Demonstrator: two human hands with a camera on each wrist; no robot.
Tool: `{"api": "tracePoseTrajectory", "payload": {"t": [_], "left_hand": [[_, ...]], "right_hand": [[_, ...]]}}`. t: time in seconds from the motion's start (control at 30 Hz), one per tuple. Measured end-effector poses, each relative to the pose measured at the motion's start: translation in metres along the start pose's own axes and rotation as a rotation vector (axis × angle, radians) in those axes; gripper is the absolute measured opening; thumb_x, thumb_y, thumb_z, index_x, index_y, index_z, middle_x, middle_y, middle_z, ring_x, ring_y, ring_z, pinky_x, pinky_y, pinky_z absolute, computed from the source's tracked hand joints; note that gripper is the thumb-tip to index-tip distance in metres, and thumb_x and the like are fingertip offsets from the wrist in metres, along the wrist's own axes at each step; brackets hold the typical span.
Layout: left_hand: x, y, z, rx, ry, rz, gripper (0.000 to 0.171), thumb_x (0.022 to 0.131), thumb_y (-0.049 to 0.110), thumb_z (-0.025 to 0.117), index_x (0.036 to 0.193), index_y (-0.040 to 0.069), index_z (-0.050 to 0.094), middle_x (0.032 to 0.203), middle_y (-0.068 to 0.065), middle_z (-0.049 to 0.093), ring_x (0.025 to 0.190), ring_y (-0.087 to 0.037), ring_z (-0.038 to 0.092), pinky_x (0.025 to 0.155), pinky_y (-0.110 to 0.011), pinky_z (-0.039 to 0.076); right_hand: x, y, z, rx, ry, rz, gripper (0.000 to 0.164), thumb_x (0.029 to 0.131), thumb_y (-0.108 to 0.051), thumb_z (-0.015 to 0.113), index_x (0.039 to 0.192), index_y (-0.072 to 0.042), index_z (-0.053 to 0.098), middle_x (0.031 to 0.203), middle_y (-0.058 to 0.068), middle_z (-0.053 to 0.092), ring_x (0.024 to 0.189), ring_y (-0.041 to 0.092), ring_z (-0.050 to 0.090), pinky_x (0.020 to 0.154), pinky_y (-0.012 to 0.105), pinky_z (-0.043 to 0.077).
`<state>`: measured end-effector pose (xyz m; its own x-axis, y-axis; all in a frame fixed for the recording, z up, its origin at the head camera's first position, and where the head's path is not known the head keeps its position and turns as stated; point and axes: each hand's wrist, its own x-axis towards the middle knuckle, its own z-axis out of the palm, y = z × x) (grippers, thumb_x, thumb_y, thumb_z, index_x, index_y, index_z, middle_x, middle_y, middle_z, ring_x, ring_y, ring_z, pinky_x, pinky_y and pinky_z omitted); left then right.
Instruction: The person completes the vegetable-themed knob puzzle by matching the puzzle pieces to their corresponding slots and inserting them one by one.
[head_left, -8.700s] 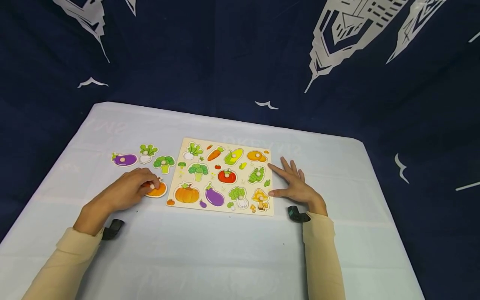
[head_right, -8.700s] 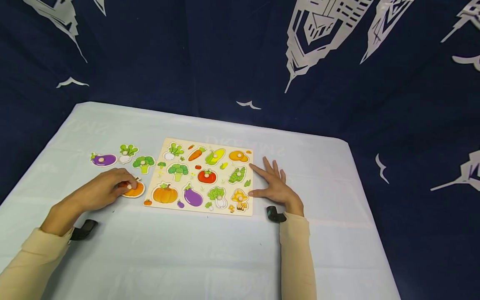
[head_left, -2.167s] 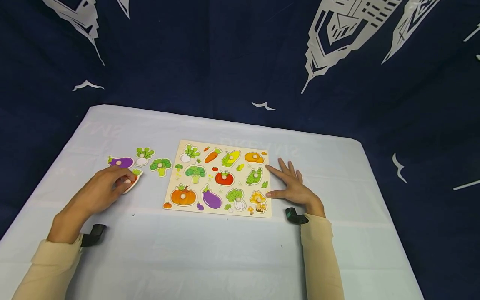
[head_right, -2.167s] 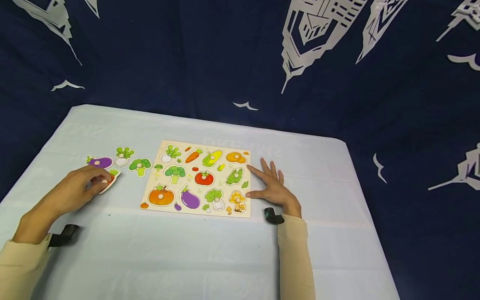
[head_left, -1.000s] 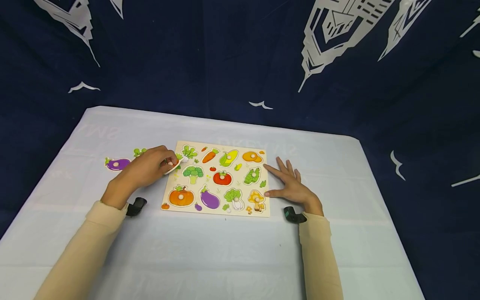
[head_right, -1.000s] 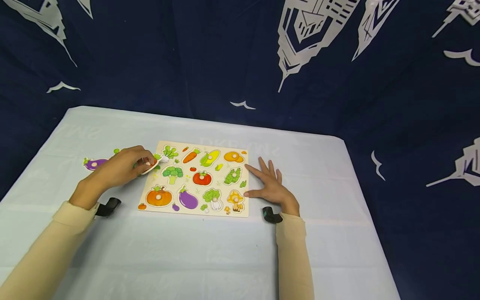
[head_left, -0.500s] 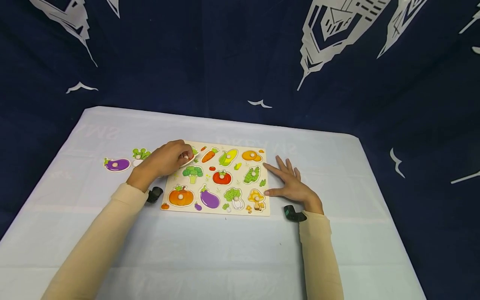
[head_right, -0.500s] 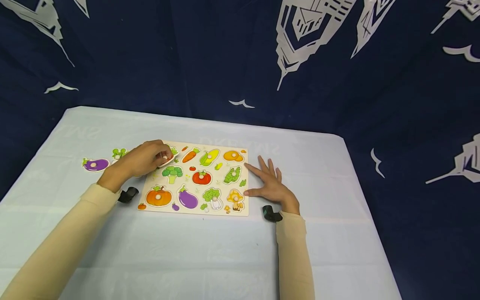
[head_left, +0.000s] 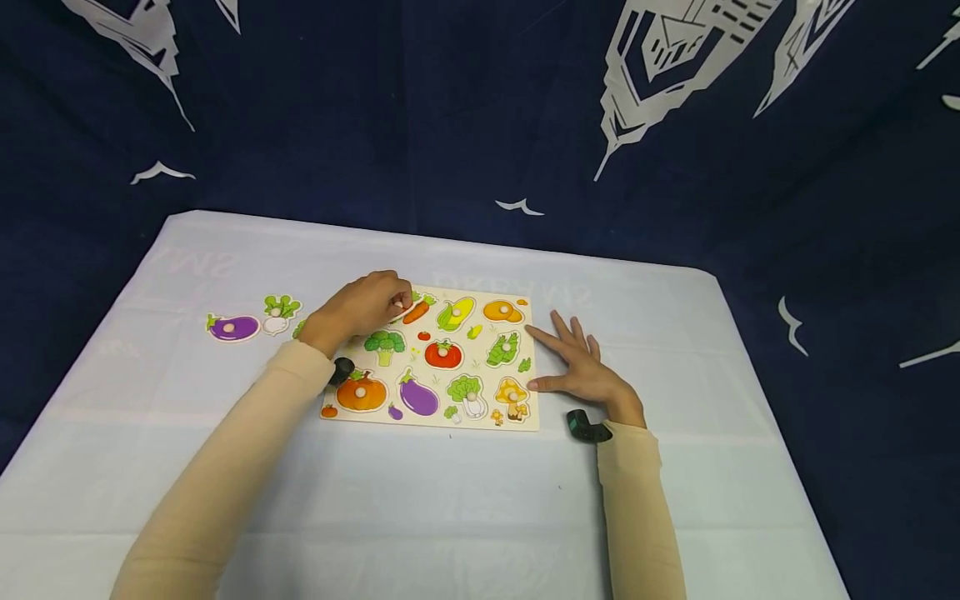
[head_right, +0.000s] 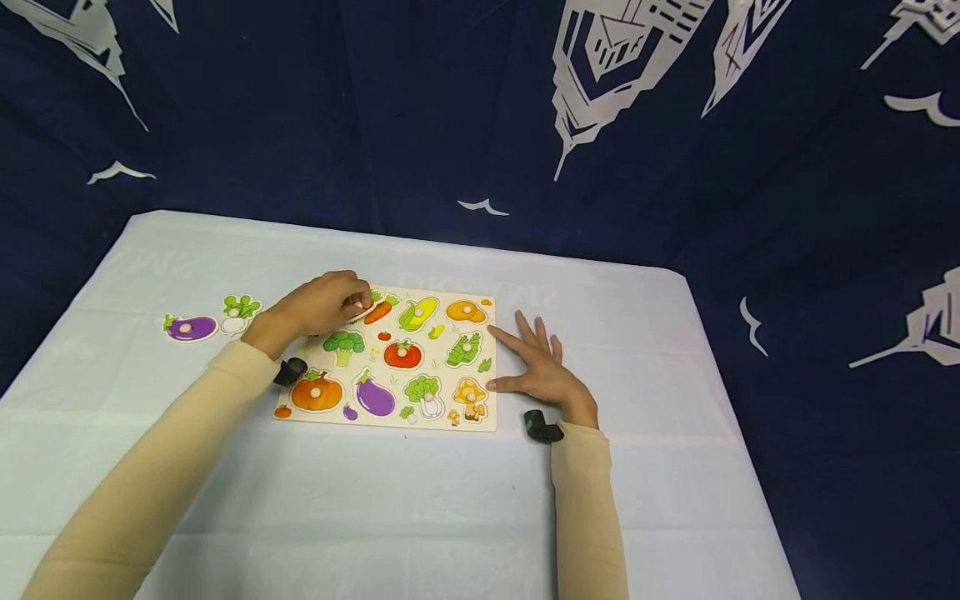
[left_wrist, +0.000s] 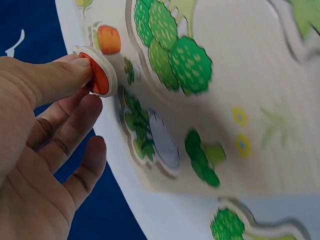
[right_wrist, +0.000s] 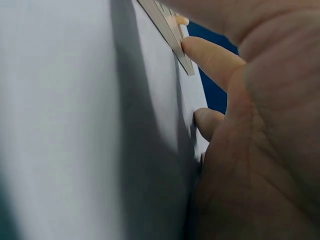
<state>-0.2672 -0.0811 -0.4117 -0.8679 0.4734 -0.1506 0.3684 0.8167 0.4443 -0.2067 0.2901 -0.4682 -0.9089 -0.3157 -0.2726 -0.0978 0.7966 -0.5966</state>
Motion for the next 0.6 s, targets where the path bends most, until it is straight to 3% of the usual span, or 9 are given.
{"api": "tracePoseTrajectory", "payload": {"t": [0.13, 0.37, 0.6], "left_hand": [[0.009, 0.005, 0.005, 0.003, -0.004, -0.02, 0.007, 0.099, 0.008, 0.06, 0.102, 0.011, 0.066, 0.1, -0.005, 0.056, 0.094, -0.024, 0.052, 0.087, -0.039, 0.046], [0.021, 0.013, 0.013, 0.032, -0.009, 0.006, 0.009, 0.099, 0.008, 0.06, 0.103, 0.01, 0.068, 0.103, -0.006, 0.06, 0.093, -0.024, 0.054, 0.088, -0.039, 0.049], [0.022, 0.018, 0.015, 0.034, -0.032, -0.019, 0.008, 0.099, 0.008, 0.06, 0.102, 0.009, 0.067, 0.105, -0.007, 0.059, 0.096, -0.024, 0.052, 0.087, -0.039, 0.049]], "right_hand": [[0.0, 0.0, -0.001, -0.001, -0.005, -0.002, 0.1, 0.074, -0.047, 0.086, 0.157, -0.034, 0.033, 0.17, 0.006, -0.008, 0.153, 0.033, -0.024, 0.119, 0.063, -0.016], [-0.001, -0.002, -0.001, -0.001, -0.01, -0.006, 0.098, 0.075, -0.044, 0.086, 0.157, -0.033, 0.033, 0.17, 0.006, -0.009, 0.153, 0.034, -0.024, 0.118, 0.063, -0.016], [-0.002, -0.002, -0.001, 0.004, -0.006, 0.006, 0.099, 0.074, -0.047, 0.086, 0.157, -0.035, 0.033, 0.17, 0.004, -0.009, 0.153, 0.031, -0.025, 0.119, 0.062, -0.016]]}}
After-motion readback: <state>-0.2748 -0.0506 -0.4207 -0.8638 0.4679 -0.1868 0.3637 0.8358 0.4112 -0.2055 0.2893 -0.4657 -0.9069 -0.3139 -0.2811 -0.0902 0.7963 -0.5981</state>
